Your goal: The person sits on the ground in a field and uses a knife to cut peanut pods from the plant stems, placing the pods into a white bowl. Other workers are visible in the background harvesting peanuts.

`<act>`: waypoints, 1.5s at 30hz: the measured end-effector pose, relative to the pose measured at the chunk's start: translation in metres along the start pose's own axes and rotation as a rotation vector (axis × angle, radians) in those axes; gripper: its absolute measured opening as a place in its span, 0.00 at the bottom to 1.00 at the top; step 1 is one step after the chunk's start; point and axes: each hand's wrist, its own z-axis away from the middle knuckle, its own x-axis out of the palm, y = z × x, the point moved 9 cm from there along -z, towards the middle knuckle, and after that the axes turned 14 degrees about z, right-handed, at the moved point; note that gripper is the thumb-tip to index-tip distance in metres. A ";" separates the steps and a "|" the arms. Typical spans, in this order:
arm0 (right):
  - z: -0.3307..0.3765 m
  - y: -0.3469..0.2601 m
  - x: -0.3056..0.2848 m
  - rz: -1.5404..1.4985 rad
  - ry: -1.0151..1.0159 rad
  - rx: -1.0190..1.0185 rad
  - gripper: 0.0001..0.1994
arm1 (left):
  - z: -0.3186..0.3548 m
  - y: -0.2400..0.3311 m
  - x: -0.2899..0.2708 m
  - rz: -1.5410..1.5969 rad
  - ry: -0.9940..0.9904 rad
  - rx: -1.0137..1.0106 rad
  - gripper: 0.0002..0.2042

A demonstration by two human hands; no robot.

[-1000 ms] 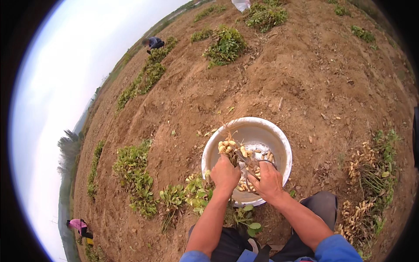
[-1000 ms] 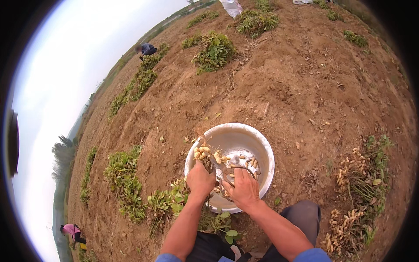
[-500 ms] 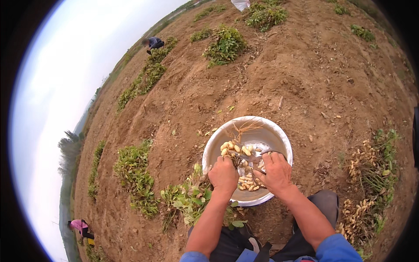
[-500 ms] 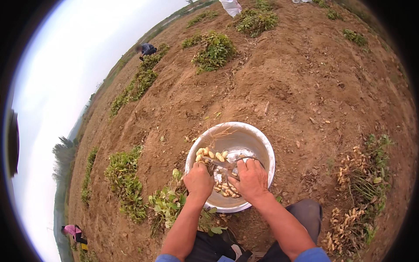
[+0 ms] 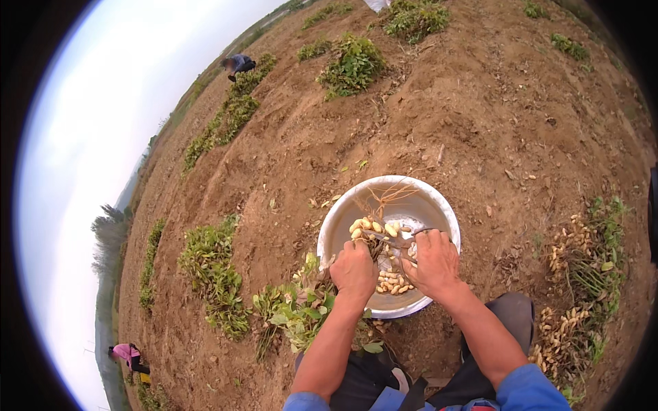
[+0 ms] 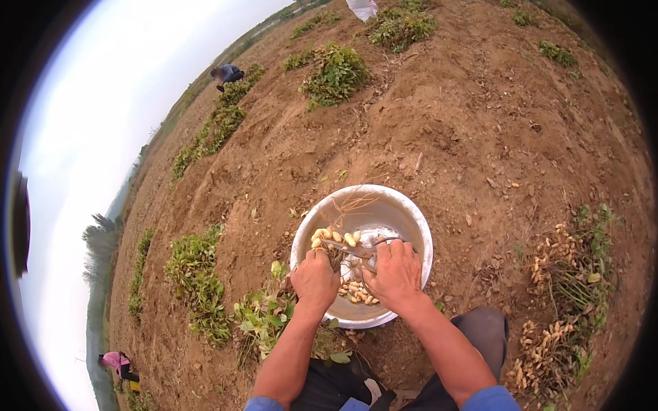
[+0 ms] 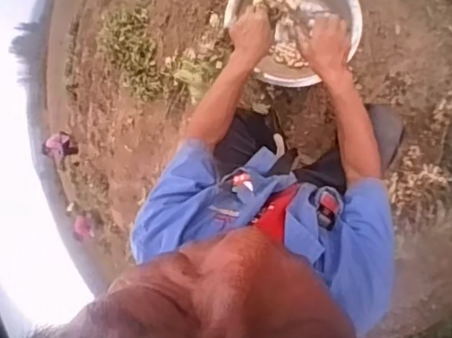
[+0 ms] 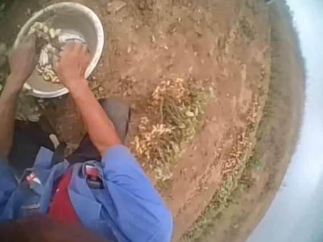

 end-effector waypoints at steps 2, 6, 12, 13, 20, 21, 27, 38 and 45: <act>0.005 0.000 0.018 -0.026 -0.066 0.022 0.27 | 0.002 0.003 0.008 -0.008 -0.018 -0.010 0.11; 0.009 -0.006 0.034 -0.034 -0.163 0.050 0.29 | 0.003 0.000 0.012 -0.069 -0.004 0.001 0.13; 0.010 -0.003 0.026 0.050 -0.059 0.007 0.29 | -0.005 -0.013 0.005 -0.034 -0.146 -0.134 0.14; 0.010 -0.001 0.029 0.042 -0.079 0.008 0.28 | -0.004 -0.015 0.006 -0.030 -0.164 -0.145 0.13; 0.010 0.003 0.037 0.020 -0.070 0.032 0.26 | -0.002 -0.010 0.011 0.046 -0.197 -0.122 0.16; 0.011 0.002 0.038 0.017 -0.058 0.044 0.26 | -0.002 -0.009 0.012 0.076 -0.234 -0.151 0.15; 0.019 -0.002 0.046 -0.101 -0.173 0.180 0.25 | -0.001 -0.010 0.015 0.124 -0.129 -0.173 0.16; 0.020 -0.002 0.073 -0.444 -0.249 0.221 0.26 | -0.006 -0.007 0.020 0.234 -0.232 -0.284 0.20; 0.031 -0.015 0.086 -1.189 -0.508 0.421 0.29 | -0.003 -0.008 0.027 0.361 -0.172 -0.294 0.22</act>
